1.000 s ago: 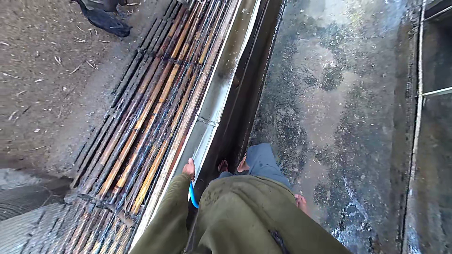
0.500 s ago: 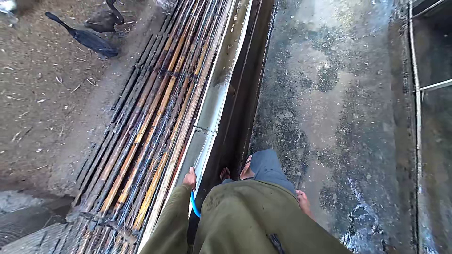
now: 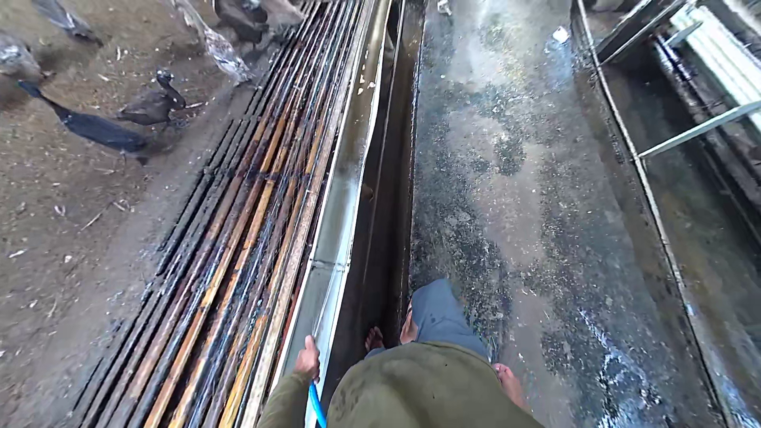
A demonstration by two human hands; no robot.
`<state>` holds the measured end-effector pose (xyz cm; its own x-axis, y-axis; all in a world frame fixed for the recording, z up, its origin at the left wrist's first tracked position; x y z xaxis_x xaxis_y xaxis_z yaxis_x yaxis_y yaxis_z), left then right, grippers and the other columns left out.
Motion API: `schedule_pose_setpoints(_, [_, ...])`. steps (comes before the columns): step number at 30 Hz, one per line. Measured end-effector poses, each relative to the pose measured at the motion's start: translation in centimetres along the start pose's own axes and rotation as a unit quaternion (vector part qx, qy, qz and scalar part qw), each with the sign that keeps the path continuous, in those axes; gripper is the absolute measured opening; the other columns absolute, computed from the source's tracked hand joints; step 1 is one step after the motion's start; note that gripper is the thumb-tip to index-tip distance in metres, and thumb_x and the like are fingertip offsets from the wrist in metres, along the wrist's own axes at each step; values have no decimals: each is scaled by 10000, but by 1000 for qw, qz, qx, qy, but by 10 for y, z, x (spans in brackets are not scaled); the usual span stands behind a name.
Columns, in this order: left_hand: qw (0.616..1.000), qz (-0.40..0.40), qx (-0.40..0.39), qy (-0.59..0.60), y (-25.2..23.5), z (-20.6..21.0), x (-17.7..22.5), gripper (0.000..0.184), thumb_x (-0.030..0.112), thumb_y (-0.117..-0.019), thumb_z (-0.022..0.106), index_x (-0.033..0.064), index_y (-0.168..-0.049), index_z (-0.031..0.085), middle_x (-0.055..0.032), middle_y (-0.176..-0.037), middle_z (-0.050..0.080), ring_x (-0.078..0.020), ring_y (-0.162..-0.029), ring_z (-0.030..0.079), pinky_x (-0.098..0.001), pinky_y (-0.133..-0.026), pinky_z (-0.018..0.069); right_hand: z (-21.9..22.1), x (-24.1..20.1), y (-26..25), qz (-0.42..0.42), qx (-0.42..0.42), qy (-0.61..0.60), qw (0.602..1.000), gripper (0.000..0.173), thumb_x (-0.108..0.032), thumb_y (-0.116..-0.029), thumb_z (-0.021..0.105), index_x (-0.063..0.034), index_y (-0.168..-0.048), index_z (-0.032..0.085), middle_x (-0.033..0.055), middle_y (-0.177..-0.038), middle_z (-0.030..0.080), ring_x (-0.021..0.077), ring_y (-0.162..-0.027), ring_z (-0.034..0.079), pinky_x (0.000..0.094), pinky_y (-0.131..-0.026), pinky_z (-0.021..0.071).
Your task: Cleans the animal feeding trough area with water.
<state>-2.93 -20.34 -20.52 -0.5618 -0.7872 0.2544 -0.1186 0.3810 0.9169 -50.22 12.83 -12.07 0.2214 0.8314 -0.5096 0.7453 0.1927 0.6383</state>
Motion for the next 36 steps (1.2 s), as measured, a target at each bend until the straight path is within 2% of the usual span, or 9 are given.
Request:
schedule_pose_setpoints(4, [1000,16,9,23,-7,-3,-7,755,570,-1083,32,10,-948,520,-97,-620,432,-238,-479,429,-426,-490,445,0,-5,6,11,5,-44,999,330,11,-1069,339,158,-1284,542,309,-1111,608,276,-956,575,421,-896,472])
schedule_pose_setpoints(8, [998,13,45,50,-1,-13,-11,757,557,-1087,33,1,-945,527,-105,-630,450,-238,-485,436,-424,-496,446,-1,-8,9,18,20,-91,996,297,-4,-1054,362,132,-1245,545,168,-967,555,144,-801,510,323,-762,453])
schedule_pose_setpoints(17, [999,8,-7,41,-5,-2,-13,712,589,-1080,57,61,-870,486,-61,-574,409,-212,-446,417,-392,-456,436,0,4,10,21,6,-88,996,305,32,-1041,340,131,-1255,534,113,-876,520,107,-726,480,284,-700,436])
schedule_pose_setpoints(23, [995,0,26,94,-1,-16,-13,678,579,-1086,74,76,-850,461,-51,-557,384,-199,-418,386,-376,-421,413,-3,2,15,15,16,-98,995,288,45,-1021,335,124,-1197,548,40,-757,463,52,-609,449,226,-610,418])
schedule_pose_setpoints(26, [994,-3,34,104,-1,-18,-15,668,590,-1083,82,84,-856,454,-47,-566,376,-196,-427,382,-371,-426,408,-2,1,17,19,17,-93,995,290,36,-1018,333,110,-1194,551,42,-769,464,61,-622,458,234,-618,425])
schedule_pose_setpoints(29, [997,-8,14,81,2,-13,-10,659,588,-1084,97,92,-842,456,-41,-554,376,-195,-418,381,-374,-421,413,0,6,12,21,6,-67,998,320,34,-1033,335,122,-1250,553,147,-903,540,146,-754,486,324,-736,443])
schedule_pose_setpoints(31, [998,-8,-13,65,1,-8,-4,660,587,-1084,85,94,-839,449,-37,-551,365,-194,-419,369,-375,-425,411,2,12,6,11,4,-67,998,316,26,-1042,331,132,-1251,544,187,-972,560,171,-816,506,341,-781,451])
schedule_pose_setpoints(33, [998,-10,-18,54,0,-7,0,685,596,-1081,72,83,-841,457,-40,-551,366,-197,-415,367,-381,-423,411,3,21,-1,-4,4,-68,998,321,12,-1059,340,158,-1252,551,269,-1055,601,237,-902,552,397,-859,469])
schedule_pose_setpoints(36, [997,-34,0,67,-11,-12,-4,705,617,-1068,48,80,-861,456,-48,-572,366,-203,-433,370,-392,-430,410,6,27,-10,-9,-1,-59,998,324,10,-1060,342,152,-1248,563,281,-1067,610,257,-926,560,414,-877,467])
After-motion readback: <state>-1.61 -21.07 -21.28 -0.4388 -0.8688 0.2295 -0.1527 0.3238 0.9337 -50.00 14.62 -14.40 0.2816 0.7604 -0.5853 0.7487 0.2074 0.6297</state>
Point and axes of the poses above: each hand's wrist, its own y-axis away from the middle knuckle, its own z-axis out of the palm, x = y × z, the point moved 9 cm from there along -y, towards the middle knuckle
